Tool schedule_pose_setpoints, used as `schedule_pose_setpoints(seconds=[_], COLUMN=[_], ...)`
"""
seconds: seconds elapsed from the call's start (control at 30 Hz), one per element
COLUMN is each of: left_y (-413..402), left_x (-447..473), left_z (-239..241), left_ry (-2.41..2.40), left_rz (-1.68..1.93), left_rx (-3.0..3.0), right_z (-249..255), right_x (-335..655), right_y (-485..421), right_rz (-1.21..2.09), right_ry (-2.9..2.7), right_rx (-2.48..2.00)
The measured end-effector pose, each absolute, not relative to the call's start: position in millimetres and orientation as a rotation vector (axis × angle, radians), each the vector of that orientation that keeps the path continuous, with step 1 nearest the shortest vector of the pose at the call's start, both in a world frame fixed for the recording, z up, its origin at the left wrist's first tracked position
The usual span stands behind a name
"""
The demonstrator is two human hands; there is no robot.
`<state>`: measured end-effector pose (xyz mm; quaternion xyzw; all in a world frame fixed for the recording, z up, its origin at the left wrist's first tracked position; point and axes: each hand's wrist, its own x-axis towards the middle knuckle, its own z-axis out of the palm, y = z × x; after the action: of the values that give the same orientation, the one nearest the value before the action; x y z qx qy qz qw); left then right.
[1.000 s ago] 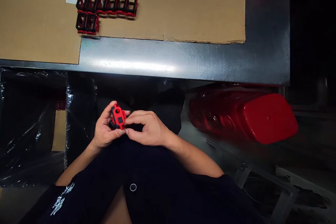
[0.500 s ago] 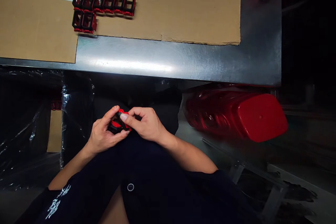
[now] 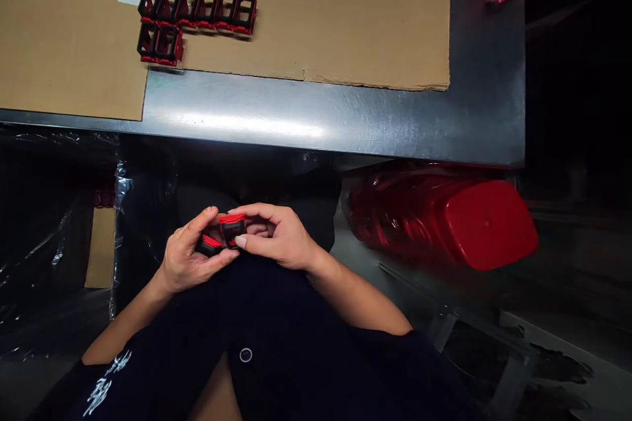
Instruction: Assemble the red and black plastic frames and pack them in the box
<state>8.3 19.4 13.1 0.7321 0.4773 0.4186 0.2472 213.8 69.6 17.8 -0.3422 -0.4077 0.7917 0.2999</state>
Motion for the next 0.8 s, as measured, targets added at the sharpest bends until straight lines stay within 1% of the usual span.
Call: schedule_pose_setpoints(seconds=[0.1,0.23,0.37,0.43,0.5,0.53,0.6,0.67,0.73,0.8], left_y=[16,14,22,25,25,24,20,16,15,15], left_x=[5,2,6,8,10,11,13,15,17,18], left_z=[15,12,9,9,7,7,5,3,2,0], left_ry=[1.205,1.099,1.103,1.144,1.161,1.143,1.040,0.895,0.815,0.829], left_rz=[1.147,1.176,1.258,1.175,1.034,0.973,0.897,0.869,0.873,0.910], left_rx=[1.761,1.315,0.732,0.483,0.363,0.354,0.389,0.451,0.515,0.596], right_z=[12,6,1,2,8,12,20,26,29,28], right_x=[215,213,211,210,210,211,213,215,216,215], right_y=[70,70,70,70,71,72,77,82,86,87], right_rz=[2.322,2.490,2.520,2.451,2.249,2.082,1.643,1.258,1.055,0.973], right_ry=[-0.747,-0.495,-0.416,-0.510,-0.813,-1.051,-1.568,-1.953,-2.124,-2.151], right_rx=[-0.833,-0.756,-0.778,-0.813,-0.909,-0.948,-0.934,-0.773,-0.593,-0.485])
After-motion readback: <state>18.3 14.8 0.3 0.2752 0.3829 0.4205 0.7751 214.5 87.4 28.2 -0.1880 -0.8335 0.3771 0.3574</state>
